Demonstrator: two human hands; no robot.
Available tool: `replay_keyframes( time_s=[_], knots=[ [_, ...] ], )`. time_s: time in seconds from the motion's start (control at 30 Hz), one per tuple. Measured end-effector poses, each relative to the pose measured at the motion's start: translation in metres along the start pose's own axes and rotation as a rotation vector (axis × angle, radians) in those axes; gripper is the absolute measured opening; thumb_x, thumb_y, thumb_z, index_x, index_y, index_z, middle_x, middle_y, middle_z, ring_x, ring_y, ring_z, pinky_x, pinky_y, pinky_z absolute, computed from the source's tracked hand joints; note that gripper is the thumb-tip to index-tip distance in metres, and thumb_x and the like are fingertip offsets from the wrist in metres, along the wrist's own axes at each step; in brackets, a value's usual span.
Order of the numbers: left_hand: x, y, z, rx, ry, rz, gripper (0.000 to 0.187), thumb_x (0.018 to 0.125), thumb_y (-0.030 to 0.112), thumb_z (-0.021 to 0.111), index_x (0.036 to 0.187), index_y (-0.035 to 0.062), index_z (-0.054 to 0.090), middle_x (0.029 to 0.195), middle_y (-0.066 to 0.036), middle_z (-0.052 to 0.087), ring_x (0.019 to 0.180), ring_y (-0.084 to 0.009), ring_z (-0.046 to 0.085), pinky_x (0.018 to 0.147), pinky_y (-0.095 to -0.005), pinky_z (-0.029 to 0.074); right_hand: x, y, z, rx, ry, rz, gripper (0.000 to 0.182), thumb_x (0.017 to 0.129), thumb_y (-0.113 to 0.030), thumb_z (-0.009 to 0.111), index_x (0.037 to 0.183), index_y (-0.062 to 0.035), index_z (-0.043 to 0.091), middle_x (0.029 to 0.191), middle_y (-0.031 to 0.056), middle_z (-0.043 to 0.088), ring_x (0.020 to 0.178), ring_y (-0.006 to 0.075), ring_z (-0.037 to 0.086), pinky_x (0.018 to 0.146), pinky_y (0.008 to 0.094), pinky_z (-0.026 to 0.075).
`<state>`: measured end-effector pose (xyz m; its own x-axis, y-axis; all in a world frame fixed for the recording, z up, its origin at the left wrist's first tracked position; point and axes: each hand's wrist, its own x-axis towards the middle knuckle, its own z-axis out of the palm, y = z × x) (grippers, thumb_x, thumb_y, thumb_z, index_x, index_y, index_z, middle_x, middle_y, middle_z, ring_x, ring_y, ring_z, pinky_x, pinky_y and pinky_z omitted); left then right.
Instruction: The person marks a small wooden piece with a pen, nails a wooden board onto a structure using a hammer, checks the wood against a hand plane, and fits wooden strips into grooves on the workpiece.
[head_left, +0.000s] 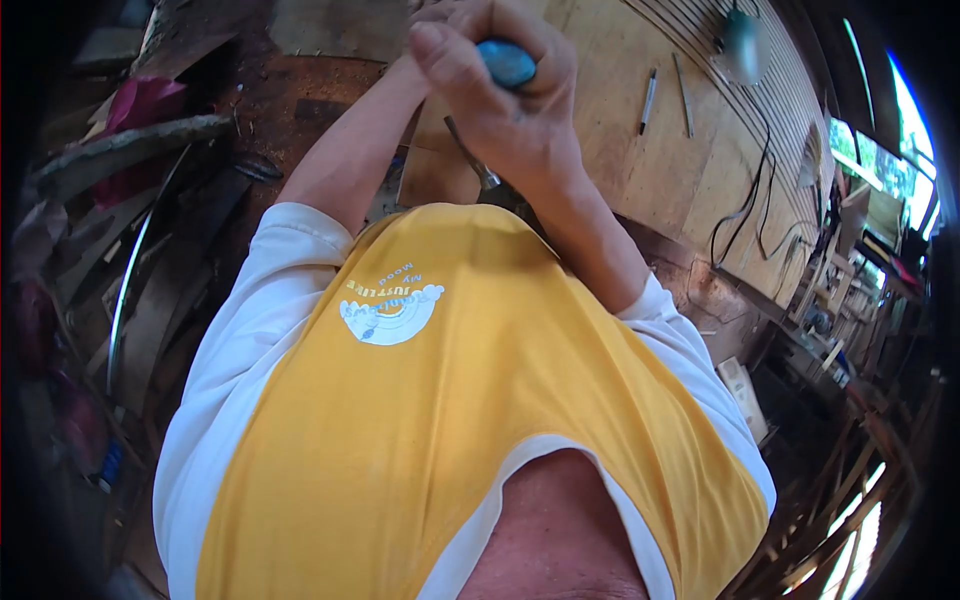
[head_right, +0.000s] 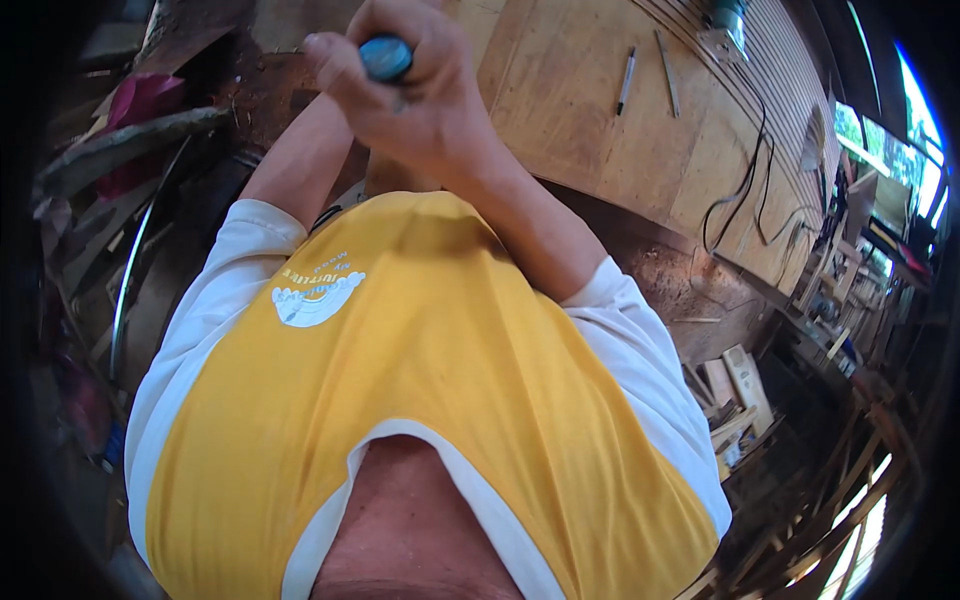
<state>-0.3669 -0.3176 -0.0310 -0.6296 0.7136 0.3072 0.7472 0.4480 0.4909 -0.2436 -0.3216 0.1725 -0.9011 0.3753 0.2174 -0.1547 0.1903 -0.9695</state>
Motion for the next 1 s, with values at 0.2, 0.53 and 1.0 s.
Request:
replay_keyframes(
  time_s=[0.2,0.53,1.0],
  knots=[
    [0.007,-0.013,0.022,0.029,0.055,0.03,0.044,0.098,0.024,0.057,0.141,0.0152,0.062,0.148,-0.004,0.06,0.145,-0.0284,0.045,0.121,-0.0463,0.03,-0.031,-0.013,0.005,-0.094,0.033,-0.208,0.027,0.09,-0.006,0.075,0.077,-0.0039,0.051,0.069,0.0033,0.053,0.062,0.011,0.049,0.056,0.0289,0.04],
    [0.008,-0.023,0.03,0.106,0.042,0.061,0.043,0.105,0.03,0.049,0.144,0.0163,0.06,0.15,-0.006,0.059,0.144,-0.0289,0.047,0.12,-0.0445,0.032,-0.053,-0.017,0.003,-0.128,-0.011,-0.341,0.023,0.082,-0.007,0.075,0.075,-0.0067,0.053,0.07,0.0099,0.055,0.064,0.0302,0.055,0.058,0.0373,0.043],
    [0.009,-0.027,0.03,0.086,-0.002,0.08,0.044,0.106,0.027,0.046,0.147,0.0135,0.058,0.152,-0.008,0.056,0.147,-0.0308,0.044,0.122,-0.0469,0.029,-0.003,0.035,-0.009,-0.226,-0.191,0.202,0.046,0.093,-0.038,0.076,0.074,-0.0009,0.058,0.064,0.0133,0.053,0.062,0.0221,0.05,0.06,0.0392,0.045]
  ],
)
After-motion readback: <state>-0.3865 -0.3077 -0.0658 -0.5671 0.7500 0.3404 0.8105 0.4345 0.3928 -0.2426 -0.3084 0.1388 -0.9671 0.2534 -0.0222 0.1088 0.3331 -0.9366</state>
